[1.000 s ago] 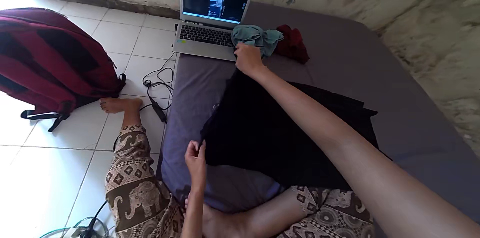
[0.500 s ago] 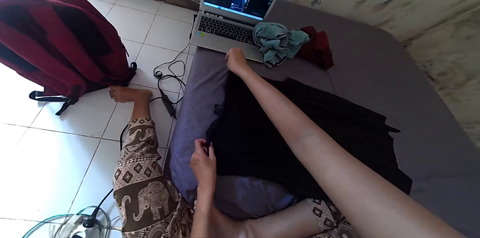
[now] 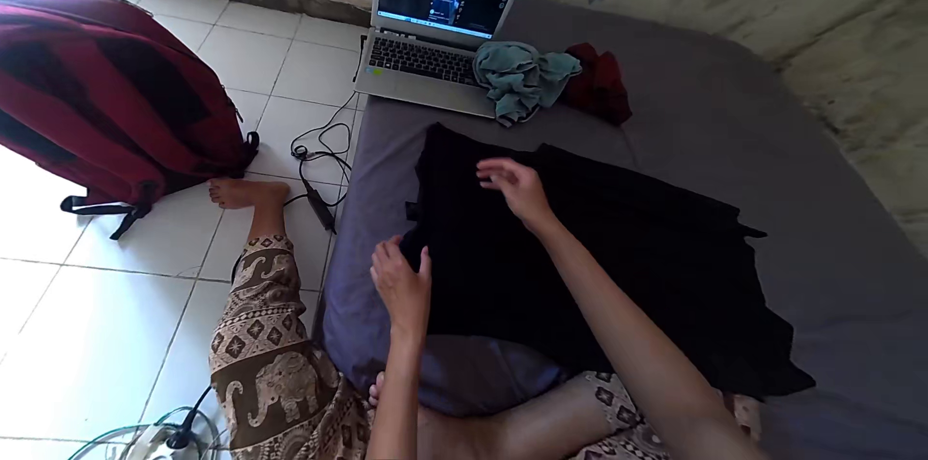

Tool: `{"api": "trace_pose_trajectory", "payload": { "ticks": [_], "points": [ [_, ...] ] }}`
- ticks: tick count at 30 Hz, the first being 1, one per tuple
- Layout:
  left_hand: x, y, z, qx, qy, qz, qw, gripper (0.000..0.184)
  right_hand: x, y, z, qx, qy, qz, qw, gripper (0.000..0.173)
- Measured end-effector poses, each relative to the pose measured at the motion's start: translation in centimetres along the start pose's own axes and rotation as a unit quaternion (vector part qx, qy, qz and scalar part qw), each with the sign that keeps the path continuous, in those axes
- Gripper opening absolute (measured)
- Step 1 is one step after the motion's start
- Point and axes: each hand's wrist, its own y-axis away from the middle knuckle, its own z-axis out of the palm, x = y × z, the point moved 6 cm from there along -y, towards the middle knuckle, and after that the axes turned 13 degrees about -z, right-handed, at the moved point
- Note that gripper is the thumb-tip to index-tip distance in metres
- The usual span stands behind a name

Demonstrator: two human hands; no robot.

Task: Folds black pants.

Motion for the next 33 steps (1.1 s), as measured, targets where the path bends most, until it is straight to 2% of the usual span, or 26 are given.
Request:
{"api": "trace_pose_trajectory", "payload": {
  "ticks": [2,5,7,9,11,13,15,17,19,23,26,28,30,33],
  "points": [
    [1.8,-2.0,2.1,-0.030,-0.041,0.013,0.999,0.036,0.4,6.1,-3.5,0.040,-0.007,0.012,0.999,0.028],
    [2.8,-4.9,5.3,-0.063,-0.156,-0.043,0.985,0.049,0.4,15.0,-9.0,0.106,-0.005,0.060,0.992,0.026],
    [3.5,-5.9,6.0,-0.059,-0.190,-0.059,0.978,0.050,0.2,20.1,-12.6,0.157,0.007,0.094,0.983,0.024],
    [4.3,-6.2,5.9,-0.091,-0.199,-0.074,0.973,0.043,0.2,24.6,-15.4,0.211,0.014,0.124,0.970,0.023],
    [4.9,-6.4,5.4,-0.139,-0.162,-0.087,0.973,0.038,0.2,28.2,-17.4,0.258,0.006,0.155,0.954,0.022],
    [4.5,-7.2,5.2,-0.184,-0.031,-0.121,0.975,0.036,0.5,30.8,-18.6,0.293,0.001,0.173,0.940,0.021],
    [3.0,-8.1,5.7,-0.223,0.095,-0.185,0.952,0.036,1.1,32.3,-19.4,0.317,0.001,0.181,0.931,0.021],
    [2.0,-8.7,5.6,-0.210,0.058,-0.195,0.956,0.036,1.7,33.1,-19.9,0.326,0.007,0.182,0.928,0.021],
    [1.7,-8.5,5.0,-0.155,-0.001,-0.143,0.978,0.045,1.9,33.2,-20.0,0.321,0.017,0.180,0.930,0.021],
    [2.0,-5.6,4.0,-0.030,-0.068,0.039,0.996,0.067,1.2,33.4,-21.2,0.342,0.050,0.171,0.923,0.023],
    [1.7,-1.3,4.5,0.004,-0.119,0.186,0.975,0.055,2.1,35.8,-24.2,0.428,0.092,0.194,0.878,0.024],
    [0.9,2.1,5.4,-0.015,-0.147,0.264,0.953,0.051,3.6,38.2,-26.2,0.495,0.089,0.251,0.827,0.026],
    [0.5,6.2,6.4,-0.055,-0.137,0.323,0.935,0.052,5.4,41.0,-27.4,0.579,0.031,0.332,0.744,0.031],
    [2.7,13.8,9.0,-0.192,-0.078,0.417,0.885,0.045,9.4,44.6,-28.0,0.663,-0.144,0.404,0.614,0.043]
  ]
}}
